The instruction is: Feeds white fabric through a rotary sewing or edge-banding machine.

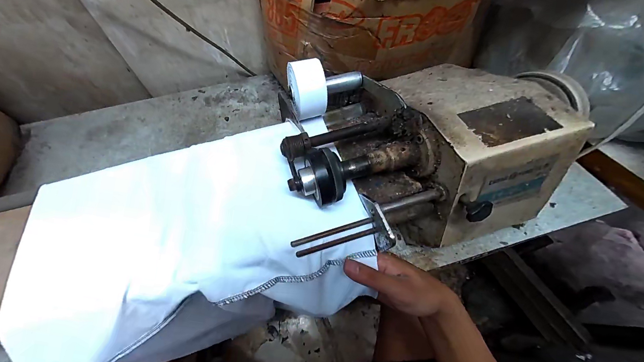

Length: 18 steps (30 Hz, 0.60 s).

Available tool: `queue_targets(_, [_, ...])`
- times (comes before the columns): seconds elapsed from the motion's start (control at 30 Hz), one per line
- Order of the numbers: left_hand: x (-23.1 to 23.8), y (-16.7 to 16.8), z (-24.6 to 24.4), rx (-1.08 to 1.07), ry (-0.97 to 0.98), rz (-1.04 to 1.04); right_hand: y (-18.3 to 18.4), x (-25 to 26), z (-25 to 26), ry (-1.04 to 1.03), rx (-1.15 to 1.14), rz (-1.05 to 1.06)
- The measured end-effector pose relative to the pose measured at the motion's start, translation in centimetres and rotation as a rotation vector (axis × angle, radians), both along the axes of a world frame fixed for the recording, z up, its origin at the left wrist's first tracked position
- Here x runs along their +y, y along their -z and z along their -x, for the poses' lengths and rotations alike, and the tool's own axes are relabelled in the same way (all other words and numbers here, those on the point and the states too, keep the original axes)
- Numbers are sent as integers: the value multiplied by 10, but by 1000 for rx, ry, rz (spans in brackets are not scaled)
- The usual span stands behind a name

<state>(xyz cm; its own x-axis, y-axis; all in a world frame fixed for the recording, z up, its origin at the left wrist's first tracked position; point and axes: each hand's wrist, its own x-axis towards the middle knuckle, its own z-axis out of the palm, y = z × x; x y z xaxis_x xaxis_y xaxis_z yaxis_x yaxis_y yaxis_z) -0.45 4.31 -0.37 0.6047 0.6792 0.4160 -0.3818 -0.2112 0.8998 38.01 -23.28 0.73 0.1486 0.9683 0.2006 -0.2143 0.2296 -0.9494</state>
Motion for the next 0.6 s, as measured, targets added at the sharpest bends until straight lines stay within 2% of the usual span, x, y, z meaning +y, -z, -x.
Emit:
queue_targets(0.13, [-23,-28,-22,115,-128,65,-3,0,1,2,4,24])
queue_targets(0.2, [-13,-15,-13,72,-104,47,-5,-1,2,15,4,57])
queue_targets(0.27, [12,13,5,-40,-18,-77,-5,-2,3,29,-4,68])
queue_targets(0.3, [12,12,3,-23,7,-122,-5,-2,3,30,-9,66])
queue_targets(0.4, [-23,-25,-23,76,-146,33,-6,-1,4,39,-9,83])
queue_targets(0.47, [-23,-27,-25,33,-153,60,-6,-2,4,40,-15,91])
queue_targets(0.6, [-24,-22,-26,82,-171,63,-7,-1,4,77,-67,141])
